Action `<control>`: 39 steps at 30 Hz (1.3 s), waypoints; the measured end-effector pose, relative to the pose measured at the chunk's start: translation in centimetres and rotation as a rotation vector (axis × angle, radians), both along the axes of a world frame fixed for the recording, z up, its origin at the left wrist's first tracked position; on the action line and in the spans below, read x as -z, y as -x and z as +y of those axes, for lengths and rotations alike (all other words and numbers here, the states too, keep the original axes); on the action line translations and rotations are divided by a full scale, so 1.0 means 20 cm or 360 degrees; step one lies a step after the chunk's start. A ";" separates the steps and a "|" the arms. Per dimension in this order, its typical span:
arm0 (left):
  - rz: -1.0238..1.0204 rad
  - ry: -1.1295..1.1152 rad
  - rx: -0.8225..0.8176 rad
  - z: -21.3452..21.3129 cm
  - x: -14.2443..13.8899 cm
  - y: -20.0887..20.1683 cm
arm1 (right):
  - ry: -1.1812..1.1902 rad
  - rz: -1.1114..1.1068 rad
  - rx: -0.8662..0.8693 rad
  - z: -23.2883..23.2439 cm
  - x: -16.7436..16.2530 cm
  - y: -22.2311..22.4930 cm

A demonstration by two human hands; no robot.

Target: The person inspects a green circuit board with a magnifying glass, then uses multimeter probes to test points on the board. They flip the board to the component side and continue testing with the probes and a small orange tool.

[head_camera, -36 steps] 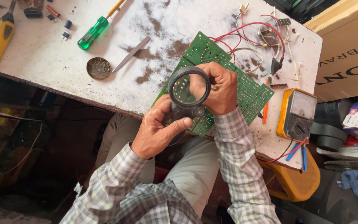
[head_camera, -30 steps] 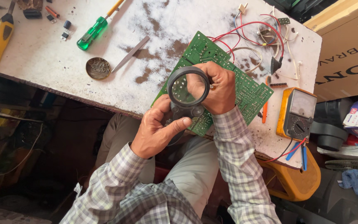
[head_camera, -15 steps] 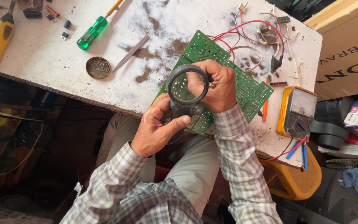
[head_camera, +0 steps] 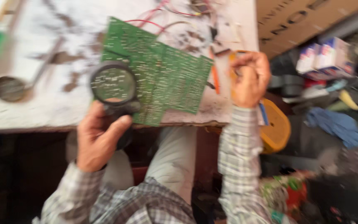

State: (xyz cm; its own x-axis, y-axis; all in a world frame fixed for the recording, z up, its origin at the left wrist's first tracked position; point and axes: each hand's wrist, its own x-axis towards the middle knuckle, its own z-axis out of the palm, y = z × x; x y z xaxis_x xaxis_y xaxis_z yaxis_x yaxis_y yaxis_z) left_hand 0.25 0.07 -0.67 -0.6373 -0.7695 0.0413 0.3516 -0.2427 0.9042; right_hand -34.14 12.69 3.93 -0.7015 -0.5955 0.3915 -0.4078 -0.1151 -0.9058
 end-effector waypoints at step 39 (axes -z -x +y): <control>0.0032 0.0293 -0.0059 0.02 -0.02 0.08 | -0.0253 0.0339 -0.0192 -0.05 0.03 -0.52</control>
State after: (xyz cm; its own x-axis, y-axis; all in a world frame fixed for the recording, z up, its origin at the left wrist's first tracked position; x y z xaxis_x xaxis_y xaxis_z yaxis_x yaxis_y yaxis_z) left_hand -1.34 0.56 -0.37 -0.6064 -0.7705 0.1964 0.3759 -0.0601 0.9247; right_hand -23.78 11.64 3.26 -0.5337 -0.7354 0.4176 -0.5829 -0.0378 -0.8116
